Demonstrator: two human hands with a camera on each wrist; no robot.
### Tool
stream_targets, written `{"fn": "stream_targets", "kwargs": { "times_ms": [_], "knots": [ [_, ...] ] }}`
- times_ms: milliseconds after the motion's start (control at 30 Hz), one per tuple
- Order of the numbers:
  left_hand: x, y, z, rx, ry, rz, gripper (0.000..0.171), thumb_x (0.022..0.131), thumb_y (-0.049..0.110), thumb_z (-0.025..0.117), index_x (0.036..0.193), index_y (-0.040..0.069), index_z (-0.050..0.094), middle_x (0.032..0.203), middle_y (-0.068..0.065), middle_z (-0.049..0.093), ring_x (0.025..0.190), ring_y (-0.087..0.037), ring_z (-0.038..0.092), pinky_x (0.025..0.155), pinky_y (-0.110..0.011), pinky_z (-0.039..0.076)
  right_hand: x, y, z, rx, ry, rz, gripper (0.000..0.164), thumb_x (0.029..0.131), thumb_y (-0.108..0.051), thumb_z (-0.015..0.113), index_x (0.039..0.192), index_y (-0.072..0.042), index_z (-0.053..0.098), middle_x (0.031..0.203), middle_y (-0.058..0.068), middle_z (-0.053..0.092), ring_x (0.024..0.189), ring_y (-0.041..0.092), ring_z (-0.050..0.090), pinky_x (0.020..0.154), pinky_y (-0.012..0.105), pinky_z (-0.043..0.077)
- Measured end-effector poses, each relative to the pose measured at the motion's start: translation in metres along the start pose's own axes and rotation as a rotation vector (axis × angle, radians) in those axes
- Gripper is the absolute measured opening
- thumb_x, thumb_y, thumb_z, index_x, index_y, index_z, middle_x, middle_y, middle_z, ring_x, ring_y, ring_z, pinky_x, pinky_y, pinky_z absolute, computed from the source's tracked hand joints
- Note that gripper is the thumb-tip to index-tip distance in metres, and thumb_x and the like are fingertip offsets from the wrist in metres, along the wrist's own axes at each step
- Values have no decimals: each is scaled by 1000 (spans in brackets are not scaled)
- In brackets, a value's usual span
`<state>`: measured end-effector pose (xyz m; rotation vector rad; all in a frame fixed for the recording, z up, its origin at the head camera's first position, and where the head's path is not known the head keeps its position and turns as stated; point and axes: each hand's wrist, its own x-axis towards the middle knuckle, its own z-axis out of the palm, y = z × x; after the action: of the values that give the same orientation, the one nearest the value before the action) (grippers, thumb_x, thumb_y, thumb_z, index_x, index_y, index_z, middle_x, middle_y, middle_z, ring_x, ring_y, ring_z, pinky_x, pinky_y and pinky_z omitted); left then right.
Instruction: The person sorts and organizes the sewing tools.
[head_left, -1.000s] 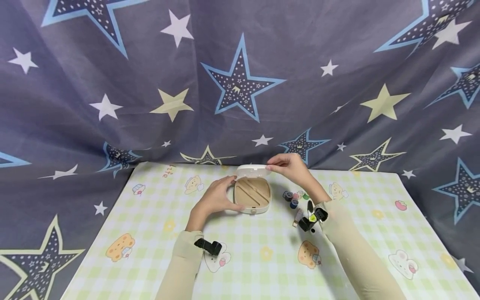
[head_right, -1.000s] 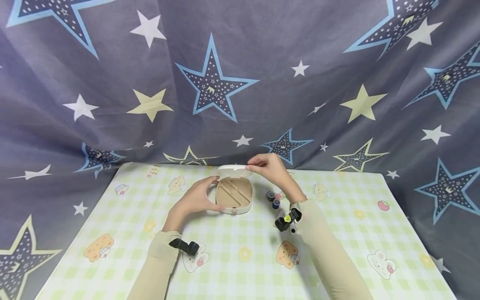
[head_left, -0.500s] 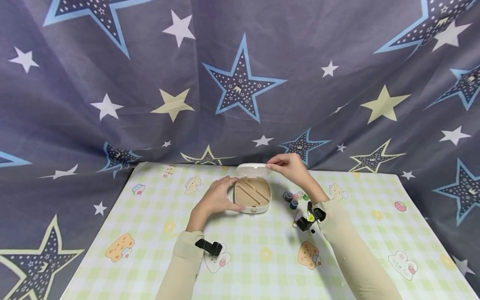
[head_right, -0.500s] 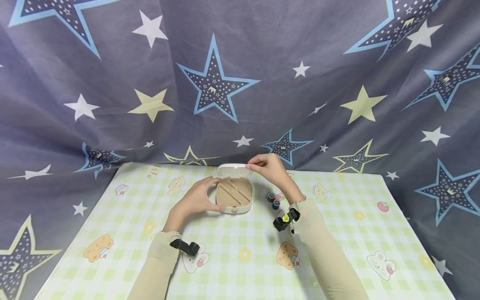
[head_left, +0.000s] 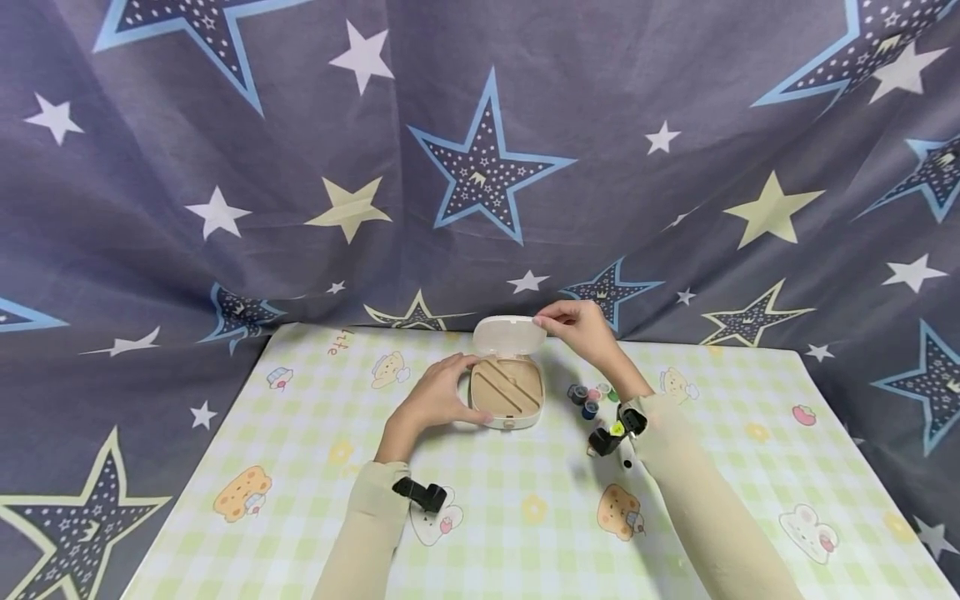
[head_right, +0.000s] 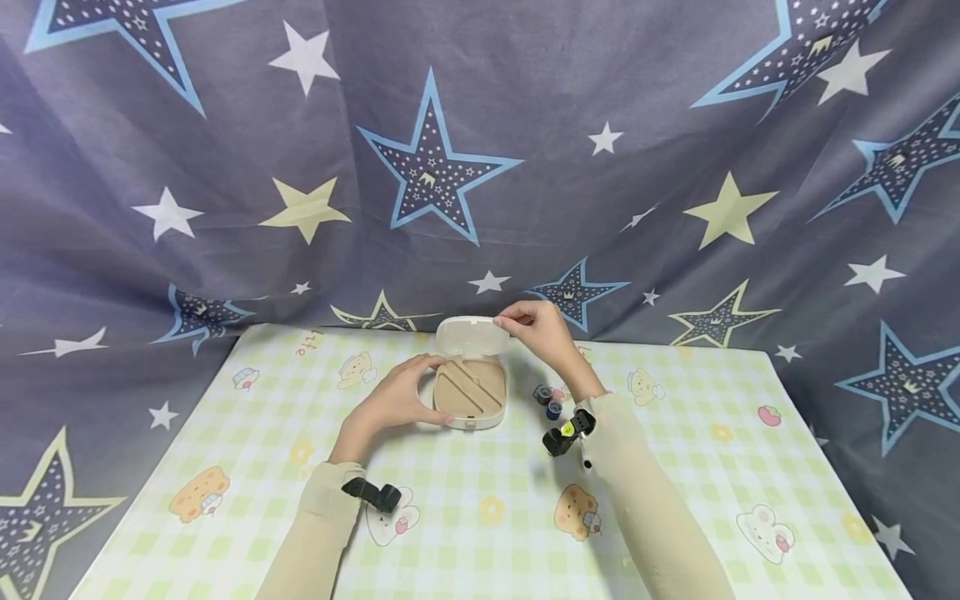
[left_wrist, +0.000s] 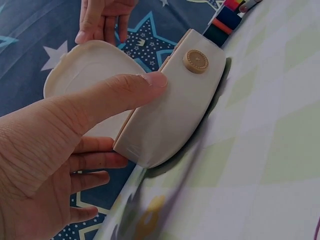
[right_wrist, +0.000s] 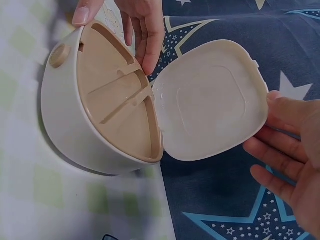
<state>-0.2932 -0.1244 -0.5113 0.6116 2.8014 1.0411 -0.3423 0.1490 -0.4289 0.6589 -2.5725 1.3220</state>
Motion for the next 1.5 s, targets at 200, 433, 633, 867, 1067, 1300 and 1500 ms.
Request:
{"fn": "stream_targets", "kwargs": {
  "times_ms": [200, 433, 633, 867, 1067, 1300, 1500],
  "knots": [
    [-2, -1, 0, -3, 6, 0, 105, 61, 51, 95, 150, 20, 50, 155, -9, 49, 151, -36, 34, 124, -56, 25, 10, 5, 5, -10, 42, 44, 18, 95, -18, 73, 98, -1, 80, 93, 16, 78, 80, 34, 71, 65, 20, 52],
    [0, -3, 0, 46, 42, 58, 103, 60, 54, 95, 147, 17, 53, 145, -4, 56, 142, -30, 47, 122, -52, 29, 21, 13, 10, 84, 68, 151, 23, 96, -18, 72, 99, 4, 79, 94, 22, 77, 75, 21, 72, 67, 19, 55],
    [2, -5, 0, 96, 65, 89, 102, 59, 56, 94, 145, 16, 55, 151, -6, 49, 145, -29, 43, 121, -54, 30, 22, 17, 11, 250, 76, 373, 36, 97, -25, 71, 110, 8, 75, 106, 23, 75, 91, 41, 73, 89, 42, 59],
    [2, -4, -1, 132, 75, 88, 104, 58, 60, 93, 145, 18, 54, 148, -5, 52, 145, -30, 42, 121, -59, 27, 18, 23, 14, 341, 59, 500, 47, 100, -33, 67, 119, 9, 70, 107, 21, 76, 96, 35, 75, 99, 47, 55],
    [1, -3, 0, 197, 78, 76, 105, 59, 64, 91, 147, 20, 53, 151, -8, 52, 151, -37, 33, 121, -67, 21, 15, 30, 19, 340, 57, 559, 52, 99, -41, 66, 118, 7, 70, 89, 5, 79, 89, 26, 77, 84, 36, 56],
    [0, -1, 0, 326, 112, 88, 105, 58, 70, 88, 146, 20, 56, 148, -6, 54, 152, -42, 28, 118, -74, 17, 16, 31, 21, 331, 41, 597, 56, 97, -48, 66, 118, 3, 72, 90, 7, 79, 92, 27, 77, 88, 41, 52],
    [0, 2, 1, 324, 123, 113, 104, 58, 68, 89, 145, 20, 57, 145, -6, 58, 151, -41, 30, 117, -74, 17, 16, 35, 21, 345, 29, 625, 60, 99, -50, 62, 123, 5, 69, 88, 4, 78, 100, 32, 74, 101, 48, 49]
  ]
}}
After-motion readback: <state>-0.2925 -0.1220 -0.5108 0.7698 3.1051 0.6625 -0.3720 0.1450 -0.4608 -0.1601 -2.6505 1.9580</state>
